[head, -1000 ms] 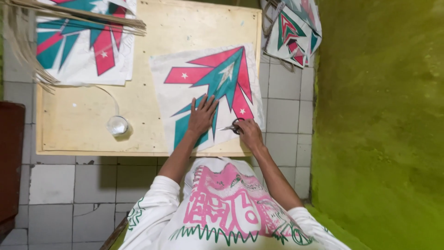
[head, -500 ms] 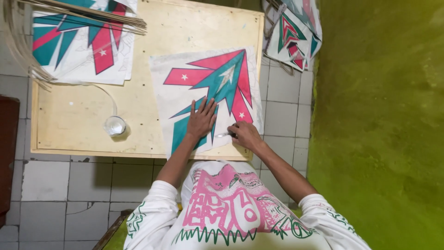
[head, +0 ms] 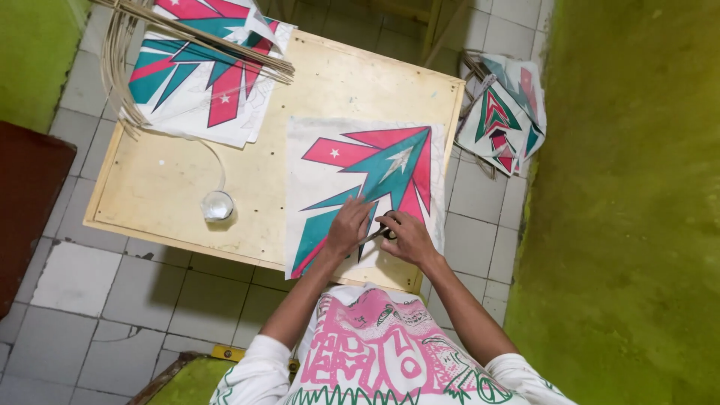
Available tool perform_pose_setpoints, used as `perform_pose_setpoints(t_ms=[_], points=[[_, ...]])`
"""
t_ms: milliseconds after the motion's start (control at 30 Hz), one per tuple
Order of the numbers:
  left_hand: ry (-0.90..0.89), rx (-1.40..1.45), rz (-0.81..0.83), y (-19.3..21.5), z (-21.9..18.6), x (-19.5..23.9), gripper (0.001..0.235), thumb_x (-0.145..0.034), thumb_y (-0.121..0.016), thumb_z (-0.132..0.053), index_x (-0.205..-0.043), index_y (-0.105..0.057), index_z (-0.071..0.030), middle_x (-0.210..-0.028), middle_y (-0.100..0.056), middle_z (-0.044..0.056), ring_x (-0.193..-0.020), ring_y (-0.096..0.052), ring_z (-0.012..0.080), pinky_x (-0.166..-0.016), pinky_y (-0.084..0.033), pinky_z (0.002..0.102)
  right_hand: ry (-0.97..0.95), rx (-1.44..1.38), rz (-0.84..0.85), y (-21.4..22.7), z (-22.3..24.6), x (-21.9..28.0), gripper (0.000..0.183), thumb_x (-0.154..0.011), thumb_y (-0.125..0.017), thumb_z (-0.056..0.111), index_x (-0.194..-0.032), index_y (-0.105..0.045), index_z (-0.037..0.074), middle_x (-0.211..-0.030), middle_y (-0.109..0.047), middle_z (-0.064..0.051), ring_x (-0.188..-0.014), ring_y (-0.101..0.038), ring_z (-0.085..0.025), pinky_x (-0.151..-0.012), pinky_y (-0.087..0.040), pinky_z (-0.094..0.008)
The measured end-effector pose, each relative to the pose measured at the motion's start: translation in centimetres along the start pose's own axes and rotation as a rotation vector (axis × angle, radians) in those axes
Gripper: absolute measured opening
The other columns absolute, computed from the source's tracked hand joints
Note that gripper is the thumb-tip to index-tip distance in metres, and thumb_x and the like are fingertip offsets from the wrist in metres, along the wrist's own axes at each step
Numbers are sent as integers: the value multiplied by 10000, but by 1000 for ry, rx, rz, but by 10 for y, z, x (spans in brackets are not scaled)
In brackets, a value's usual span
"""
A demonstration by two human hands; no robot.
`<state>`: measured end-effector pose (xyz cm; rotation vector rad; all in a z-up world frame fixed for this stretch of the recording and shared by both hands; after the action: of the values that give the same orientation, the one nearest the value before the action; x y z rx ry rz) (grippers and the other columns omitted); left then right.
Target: Attaching the bamboo frame to the kite paper by applying glue and folding the edges.
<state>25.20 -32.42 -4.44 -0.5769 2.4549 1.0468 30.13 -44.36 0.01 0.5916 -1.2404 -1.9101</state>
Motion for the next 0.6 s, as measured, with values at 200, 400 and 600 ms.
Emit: perform_pose_setpoints(t_ms=[200,400,600], points=[[895,816,452,16,-9,6,440,-931,-780,-371,-1314,-728,-161,-1062,-795,107,-952,-746,188,-826,-602,352,255,-10,-262,37,37,-4,578,-702,-778,184,-1271,-674,195,-1087,-662,-60,-936,-669,-266,-784,-528,-419],[994,980,274,-17,-1,37,460,-905,-749,-12,-1352,-644,20,-991,-765,243,-747,-776,341,-647,-686,394,263,-165,-412,28,20,4,485,-835,-714,5,-1298,-703,148,-951,-742,9,-925,-702,-196,-789,-569,-346],[1003,885,118,-21,6,48,427,-939,-734,-62,-1327,-617,75,-988,-746,290,-834,-762,290,-726,-645,363,-578,-669,-733,-4,-51,49,664,-779,-800,80,-1330,-431,36,-1218,-566,-238,-1171,-583,-421,-971,-513,-550]])
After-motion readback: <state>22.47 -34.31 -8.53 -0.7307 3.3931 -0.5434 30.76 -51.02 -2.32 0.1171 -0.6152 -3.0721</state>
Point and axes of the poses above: each hand's wrist, its own x-axis away from the middle knuckle, its own y-axis out of the back of the hand, z = x × y, the point moved 10 cm from there along -x, towards the middle knuckle
